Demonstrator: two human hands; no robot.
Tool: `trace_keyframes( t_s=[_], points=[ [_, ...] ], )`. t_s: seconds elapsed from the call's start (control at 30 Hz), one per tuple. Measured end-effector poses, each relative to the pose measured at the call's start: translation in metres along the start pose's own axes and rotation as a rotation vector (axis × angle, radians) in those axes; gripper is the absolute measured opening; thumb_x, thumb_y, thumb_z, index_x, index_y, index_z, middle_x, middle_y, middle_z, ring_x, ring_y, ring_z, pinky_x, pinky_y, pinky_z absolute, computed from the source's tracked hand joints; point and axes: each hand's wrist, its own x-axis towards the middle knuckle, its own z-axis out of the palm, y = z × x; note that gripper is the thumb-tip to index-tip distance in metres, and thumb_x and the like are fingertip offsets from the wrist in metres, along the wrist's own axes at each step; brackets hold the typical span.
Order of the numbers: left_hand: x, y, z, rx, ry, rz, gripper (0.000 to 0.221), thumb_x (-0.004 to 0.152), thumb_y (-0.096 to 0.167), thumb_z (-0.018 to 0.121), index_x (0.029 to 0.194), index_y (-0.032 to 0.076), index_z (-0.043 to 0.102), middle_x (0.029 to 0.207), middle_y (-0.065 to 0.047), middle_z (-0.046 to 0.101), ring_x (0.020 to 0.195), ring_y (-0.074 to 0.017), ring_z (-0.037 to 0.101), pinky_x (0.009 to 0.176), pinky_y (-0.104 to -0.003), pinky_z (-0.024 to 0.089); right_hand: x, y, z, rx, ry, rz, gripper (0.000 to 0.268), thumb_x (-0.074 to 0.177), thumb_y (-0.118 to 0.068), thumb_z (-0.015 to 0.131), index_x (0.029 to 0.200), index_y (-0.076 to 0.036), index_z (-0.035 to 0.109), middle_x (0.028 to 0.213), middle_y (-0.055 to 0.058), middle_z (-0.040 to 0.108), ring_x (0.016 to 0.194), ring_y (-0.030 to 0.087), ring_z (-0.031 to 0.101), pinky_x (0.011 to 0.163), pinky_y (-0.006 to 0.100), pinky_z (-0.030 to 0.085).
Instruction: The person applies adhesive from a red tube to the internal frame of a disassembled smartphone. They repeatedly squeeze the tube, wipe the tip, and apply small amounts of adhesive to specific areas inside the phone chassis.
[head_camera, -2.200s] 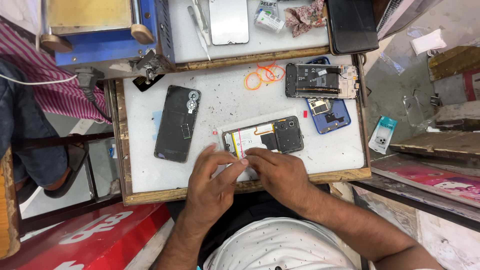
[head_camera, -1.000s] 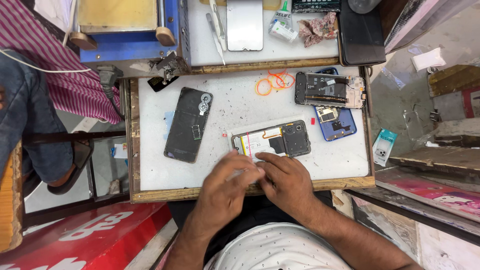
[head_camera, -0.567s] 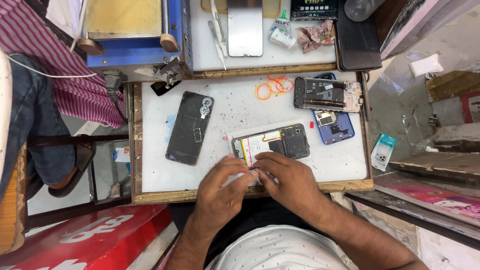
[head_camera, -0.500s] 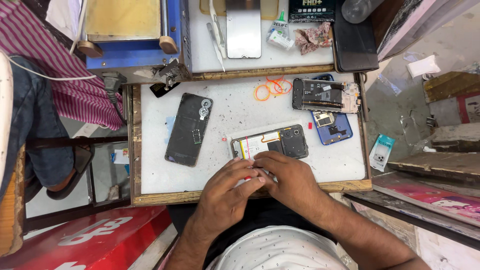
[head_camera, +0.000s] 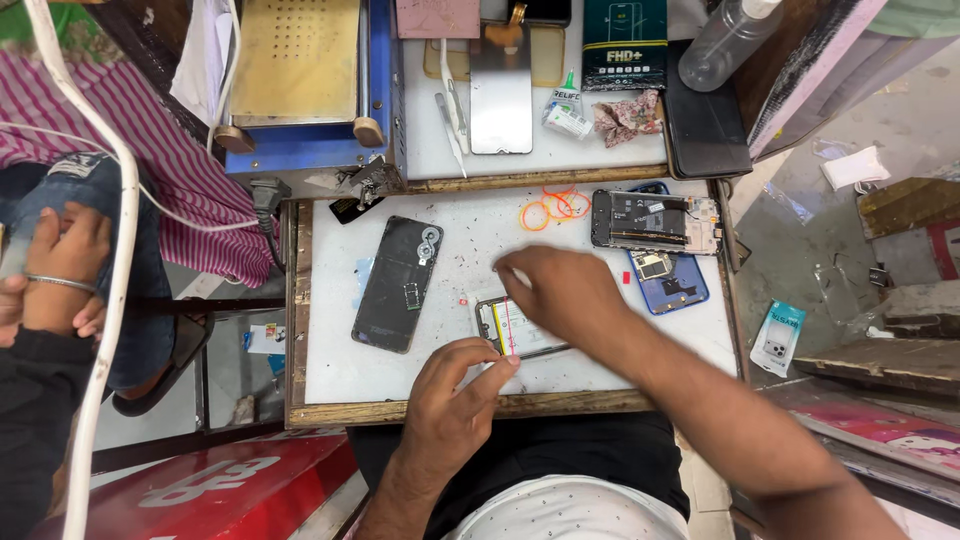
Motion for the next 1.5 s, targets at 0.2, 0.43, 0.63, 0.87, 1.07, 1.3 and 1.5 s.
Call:
trace_keyframes(
  t_s=[0.2, 0.43, 0.63, 0.87, 1.07, 1.3, 1.5],
  points=[
    [-0.021, -0.006, 0.001, -0.103, 0.255, -0.036, 0.052, 0.092, -0.005, 0.075, 0.136, 0.009, 0.051, 0.114, -0.016, 0.070, 0.104, -0.0259, 0.076, 0.083, -0.033, 0.067, 0.064, 0.021, 0.024, -0.239, -0.029, -0.150, 0.016, 0.089, -0.017, 0.067, 0.101, -0.012, 0.076, 0.096, 0.009, 0.073, 0.082, 0.032, 0.072, 0.068, 0.046, 0.058],
    [-0.033, -0.015, -0.011, -0.038, 0.321, -0.050, 0.059, 0.091, -0.006, 0.074, 0.141, 0.008, 0.046, 0.112, -0.018, 0.070, 0.103, -0.0265, 0.075, 0.086, -0.035, 0.066, 0.086, 0.025, 0.042, -0.446, -0.052, -0.295, 0.011, 0.084, -0.009, 0.064, 0.091, -0.008, 0.072, 0.095, 0.011, 0.071, 0.080, 0.031, 0.073, 0.063, 0.045, 0.059],
    [-0.039, -0.017, -0.014, -0.083, 0.371, -0.138, 0.053, 0.094, -0.007, 0.070, 0.139, 0.005, 0.045, 0.112, -0.018, 0.070, 0.103, -0.0258, 0.075, 0.086, -0.035, 0.067, 0.075, 0.019, 0.017, -0.297, 0.040, -0.212, 0.014, 0.092, -0.014, 0.061, 0.099, -0.002, 0.064, 0.090, 0.016, 0.071, 0.067, 0.037, 0.069, 0.054, 0.048, 0.055],
    [-0.046, -0.021, -0.010, -0.192, 0.479, -0.235, 0.054, 0.098, -0.007, 0.064, 0.144, 0.001, 0.037, 0.116, -0.020, 0.067, 0.103, -0.0248, 0.074, 0.089, -0.035, 0.066, -0.039, 0.020, -0.023, 0.136, 0.115, -0.045, 0.012, 0.098, -0.017, 0.068, 0.094, -0.006, 0.066, 0.079, 0.014, 0.068, 0.068, 0.032, 0.067, 0.059, 0.042, 0.053],
    [-0.038, -0.021, -0.003, -0.209, 0.411, -0.264, 0.053, 0.098, -0.009, 0.063, 0.144, 0.001, 0.038, 0.116, -0.020, 0.067, 0.105, -0.0267, 0.074, 0.091, -0.036, 0.066, -0.107, 0.015, 0.006, 0.522, -0.011, 0.326, 0.011, 0.093, -0.006, 0.068, 0.103, -0.007, 0.072, 0.083, 0.005, 0.078, 0.057, 0.010, 0.070, 0.052, 0.026, 0.057],
    [-0.025, 0.003, 0.018, -0.322, 0.320, -0.226, 0.058, 0.097, -0.007, 0.068, 0.145, 0.004, 0.039, 0.113, -0.018, 0.068, 0.101, -0.0247, 0.076, 0.082, -0.032, 0.066, -0.121, 0.020, 0.035, 0.477, -0.008, 0.199, 0.010, 0.090, -0.011, 0.077, 0.097, -0.007, 0.071, 0.079, 0.005, 0.076, 0.061, 0.012, 0.070, 0.054, 0.027, 0.055],
    [-0.018, 0.008, 0.036, -0.296, 0.235, -0.135, 0.060, 0.097, -0.004, 0.072, 0.146, 0.009, 0.040, 0.112, -0.017, 0.067, 0.101, -0.0231, 0.075, 0.085, -0.033, 0.066, -0.122, 0.026, 0.038, 0.419, -0.081, 0.280, 0.015, 0.086, -0.014, 0.081, 0.096, -0.009, 0.071, 0.074, 0.005, 0.075, 0.053, 0.017, 0.068, 0.049, 0.030, 0.052]
  ],
)
